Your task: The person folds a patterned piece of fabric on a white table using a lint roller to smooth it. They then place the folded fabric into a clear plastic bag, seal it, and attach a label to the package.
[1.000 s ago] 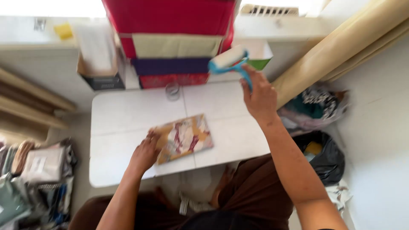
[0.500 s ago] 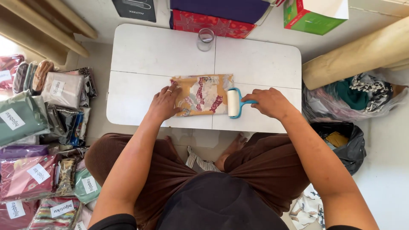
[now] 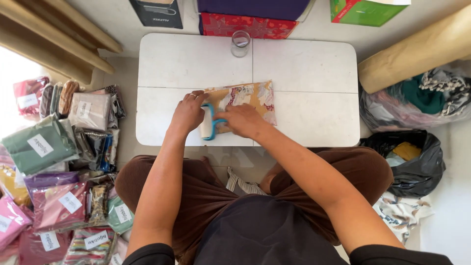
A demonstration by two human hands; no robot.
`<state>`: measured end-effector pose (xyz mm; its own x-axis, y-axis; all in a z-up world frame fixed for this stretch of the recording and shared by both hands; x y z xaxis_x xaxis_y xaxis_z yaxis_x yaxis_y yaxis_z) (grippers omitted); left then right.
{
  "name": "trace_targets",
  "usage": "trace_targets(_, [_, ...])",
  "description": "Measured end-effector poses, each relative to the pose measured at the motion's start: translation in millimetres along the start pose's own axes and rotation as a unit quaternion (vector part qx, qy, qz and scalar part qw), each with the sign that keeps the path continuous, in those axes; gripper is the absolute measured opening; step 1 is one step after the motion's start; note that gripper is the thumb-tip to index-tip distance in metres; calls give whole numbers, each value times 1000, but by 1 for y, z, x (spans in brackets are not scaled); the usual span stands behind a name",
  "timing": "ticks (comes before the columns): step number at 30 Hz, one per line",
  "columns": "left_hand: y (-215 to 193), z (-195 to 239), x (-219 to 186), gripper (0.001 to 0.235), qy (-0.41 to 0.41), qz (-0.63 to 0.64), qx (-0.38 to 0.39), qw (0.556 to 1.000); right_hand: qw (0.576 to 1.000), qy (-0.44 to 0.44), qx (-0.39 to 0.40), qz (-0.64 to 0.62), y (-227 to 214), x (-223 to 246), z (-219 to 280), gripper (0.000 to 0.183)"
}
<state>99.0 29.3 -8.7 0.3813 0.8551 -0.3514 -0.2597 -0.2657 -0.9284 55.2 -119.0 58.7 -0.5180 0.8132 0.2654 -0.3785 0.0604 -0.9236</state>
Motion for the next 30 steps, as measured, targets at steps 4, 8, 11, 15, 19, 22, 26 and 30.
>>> trace_targets(4, [-10, 3, -7, 60, 7, 11, -30, 999, 999, -3, -21, -33, 8, 2, -2, 36])
trace_targets(8, [9, -2, -9, 59, 24, 86, -24, 996, 996, 16, 28, -85, -30, -17, 23, 35])
trace_targets(11, [18, -4, -16, 52, 14, 78, 8, 997, 988, 64, 52, -134, -76, -39, 45, 36])
trace_targets(15, [-15, 7, -41, 72, -30, 28, 76, 996, 993, 100, 15, -68, -97, -70, 46, 35])
trace_targets(19, [0, 8, -28, 75, -48, 10, 105, 993, 994, 92, 28, -56, -74, -84, 28, 34])
trace_targets(22, [17, 9, -17, 86, -50, 4, 102, 994, 988, 121, 69, -68, -70, -100, 30, 35])
trace_targets(26, [18, 13, -18, 90, -37, 3, 101, 994, 982, 173, 74, -34, -76, -154, 59, 31])
trace_targets(30, [18, 8, -19, 90, -36, -7, 105, 994, 963, 256, 77, 12, -80, -205, 100, 30])
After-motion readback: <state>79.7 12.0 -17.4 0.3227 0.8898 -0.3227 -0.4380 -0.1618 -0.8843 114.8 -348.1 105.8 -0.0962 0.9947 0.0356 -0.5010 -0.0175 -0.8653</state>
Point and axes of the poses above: each hand's wrist, its own z-axis away from the middle knuckle, its own y-axis out of the palm, x = y × z, the point moved 8 cm from there along -z, towards the middle knuckle, and after that the axes turned 6 degrees about y, right-handed, at the moved point
